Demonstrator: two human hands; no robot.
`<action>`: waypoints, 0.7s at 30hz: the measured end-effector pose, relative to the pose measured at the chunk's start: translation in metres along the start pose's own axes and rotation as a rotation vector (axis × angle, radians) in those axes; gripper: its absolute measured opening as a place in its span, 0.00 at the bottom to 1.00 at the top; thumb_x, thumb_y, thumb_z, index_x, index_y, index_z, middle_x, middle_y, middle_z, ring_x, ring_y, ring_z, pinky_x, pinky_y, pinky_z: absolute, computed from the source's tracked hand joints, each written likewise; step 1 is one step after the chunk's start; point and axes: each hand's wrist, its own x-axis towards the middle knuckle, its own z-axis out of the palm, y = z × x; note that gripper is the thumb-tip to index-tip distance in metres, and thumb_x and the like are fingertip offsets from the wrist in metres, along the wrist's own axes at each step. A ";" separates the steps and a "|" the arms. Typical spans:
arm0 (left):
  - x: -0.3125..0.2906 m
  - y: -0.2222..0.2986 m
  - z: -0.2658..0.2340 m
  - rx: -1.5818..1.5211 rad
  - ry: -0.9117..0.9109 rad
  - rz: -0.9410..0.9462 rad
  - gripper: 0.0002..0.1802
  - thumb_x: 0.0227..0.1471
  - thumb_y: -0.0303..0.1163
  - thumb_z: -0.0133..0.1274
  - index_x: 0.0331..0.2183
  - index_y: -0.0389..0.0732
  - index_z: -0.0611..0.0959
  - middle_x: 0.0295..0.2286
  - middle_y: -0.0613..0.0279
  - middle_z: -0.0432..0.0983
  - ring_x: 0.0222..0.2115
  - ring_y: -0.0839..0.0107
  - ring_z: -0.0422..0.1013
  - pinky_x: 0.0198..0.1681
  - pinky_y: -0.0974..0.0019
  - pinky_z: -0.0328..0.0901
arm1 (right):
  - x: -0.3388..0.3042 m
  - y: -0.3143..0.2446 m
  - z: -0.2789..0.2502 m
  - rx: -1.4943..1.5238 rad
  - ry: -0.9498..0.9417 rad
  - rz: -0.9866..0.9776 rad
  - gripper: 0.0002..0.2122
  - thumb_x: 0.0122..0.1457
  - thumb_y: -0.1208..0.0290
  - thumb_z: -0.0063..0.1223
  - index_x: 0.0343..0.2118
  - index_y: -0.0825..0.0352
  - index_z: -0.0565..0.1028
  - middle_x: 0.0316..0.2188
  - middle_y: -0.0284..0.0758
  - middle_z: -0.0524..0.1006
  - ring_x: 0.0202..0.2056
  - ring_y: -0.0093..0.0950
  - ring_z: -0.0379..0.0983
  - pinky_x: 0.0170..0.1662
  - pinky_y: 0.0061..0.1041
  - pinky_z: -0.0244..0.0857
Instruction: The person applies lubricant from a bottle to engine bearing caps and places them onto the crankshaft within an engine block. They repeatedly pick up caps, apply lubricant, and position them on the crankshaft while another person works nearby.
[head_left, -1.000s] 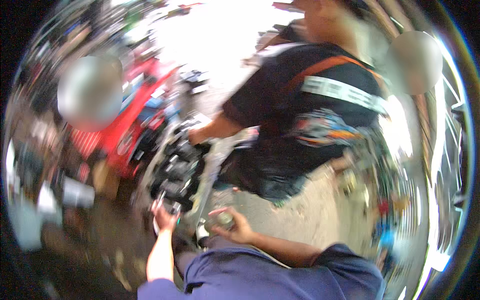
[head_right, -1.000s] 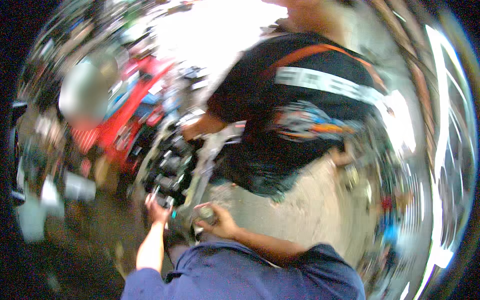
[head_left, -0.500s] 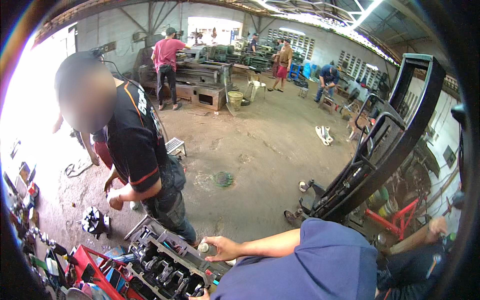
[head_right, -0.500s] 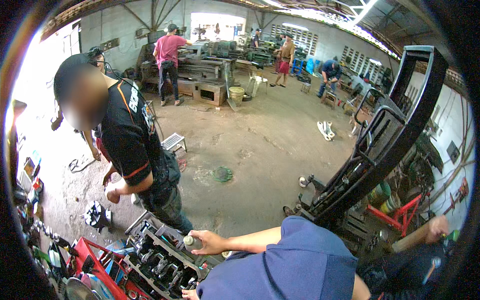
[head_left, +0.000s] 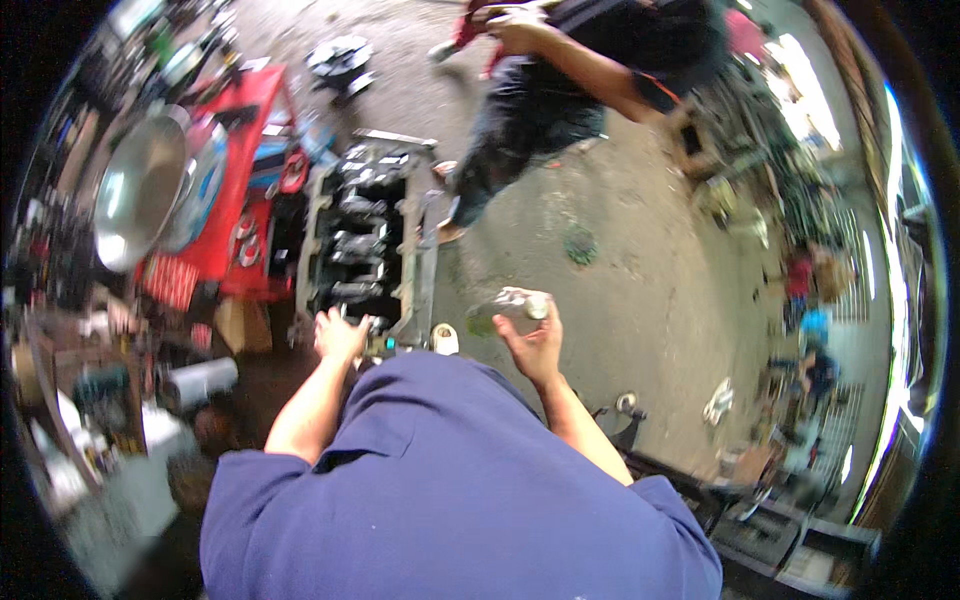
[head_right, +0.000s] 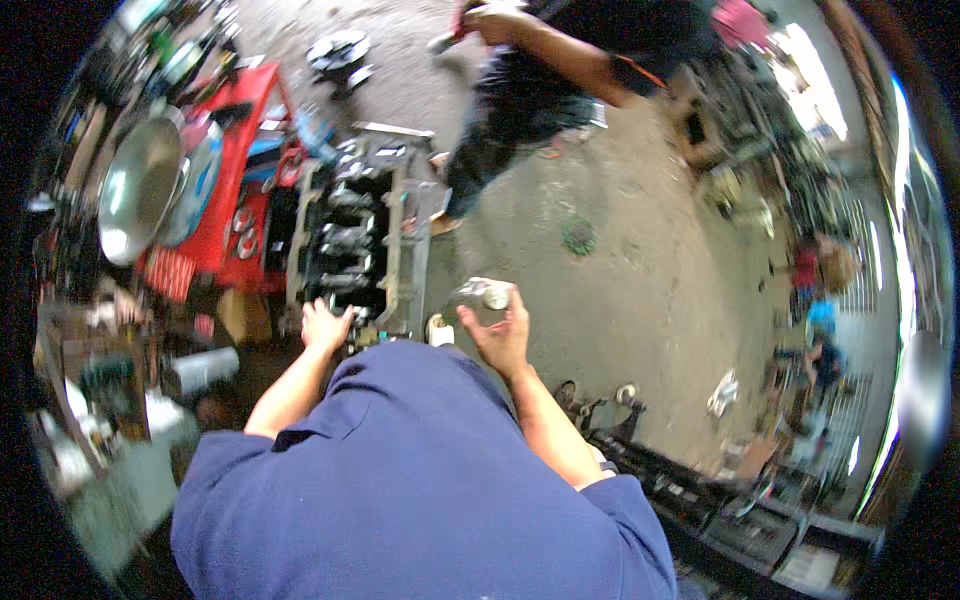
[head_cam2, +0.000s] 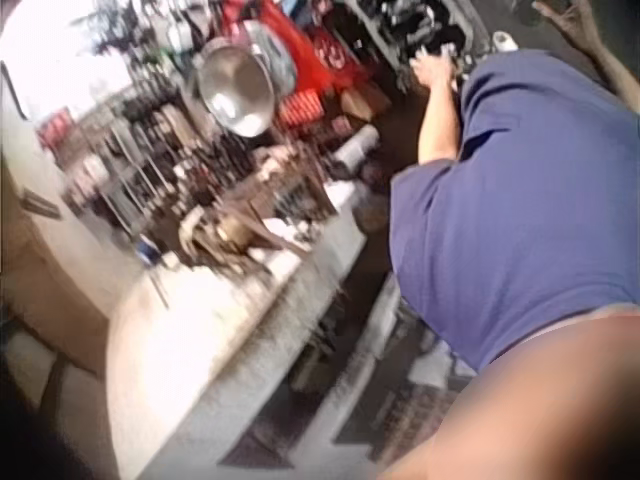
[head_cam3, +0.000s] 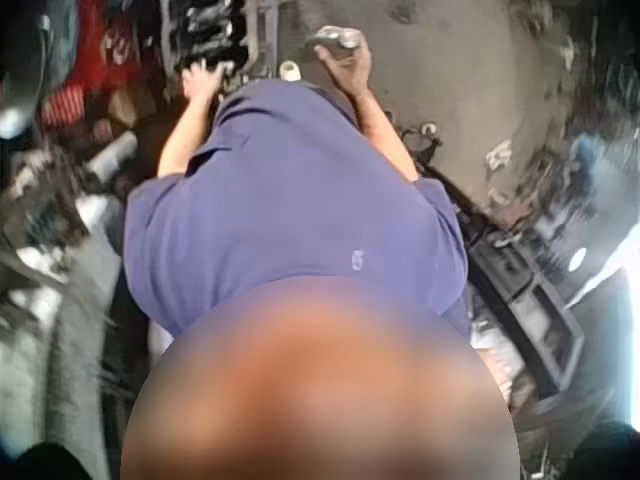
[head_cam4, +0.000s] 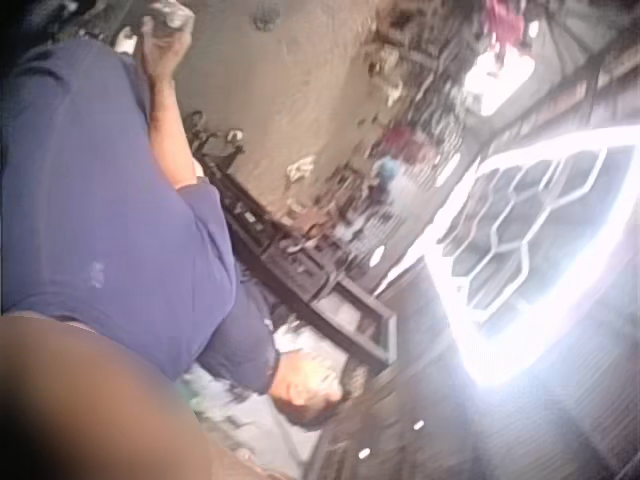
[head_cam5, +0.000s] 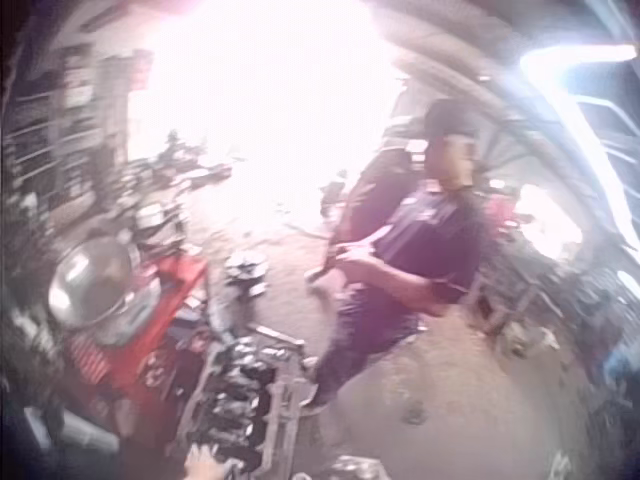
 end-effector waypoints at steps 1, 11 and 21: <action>-0.002 -0.002 -0.006 -0.039 0.036 -0.017 0.44 0.46 0.60 0.60 0.53 0.35 0.70 0.55 0.41 0.62 0.56 0.46 0.63 0.57 0.49 0.63 | -0.003 0.000 0.002 -0.051 -0.009 0.031 0.19 0.52 0.81 0.65 0.46 0.67 0.72 0.42 0.33 0.78 0.43 0.23 0.73 0.49 0.25 0.68; 0.027 0.008 -0.013 -0.248 0.214 0.091 0.53 0.38 0.52 0.69 0.58 0.39 0.62 0.55 0.45 0.58 0.58 0.48 0.57 0.61 0.49 0.56 | -0.004 -0.017 0.014 -0.029 -0.117 0.100 0.20 0.51 0.79 0.66 0.47 0.70 0.72 0.41 0.35 0.78 0.42 0.23 0.75 0.47 0.23 0.69; 0.115 0.097 0.012 -0.055 0.144 -0.127 0.65 0.32 0.57 0.71 0.63 0.41 0.54 0.62 0.37 0.45 0.64 0.43 0.48 0.66 0.46 0.49 | 0.035 0.022 -0.021 -0.061 -0.285 0.194 0.21 0.50 0.81 0.67 0.47 0.69 0.71 0.46 0.39 0.78 0.45 0.25 0.74 0.50 0.26 0.68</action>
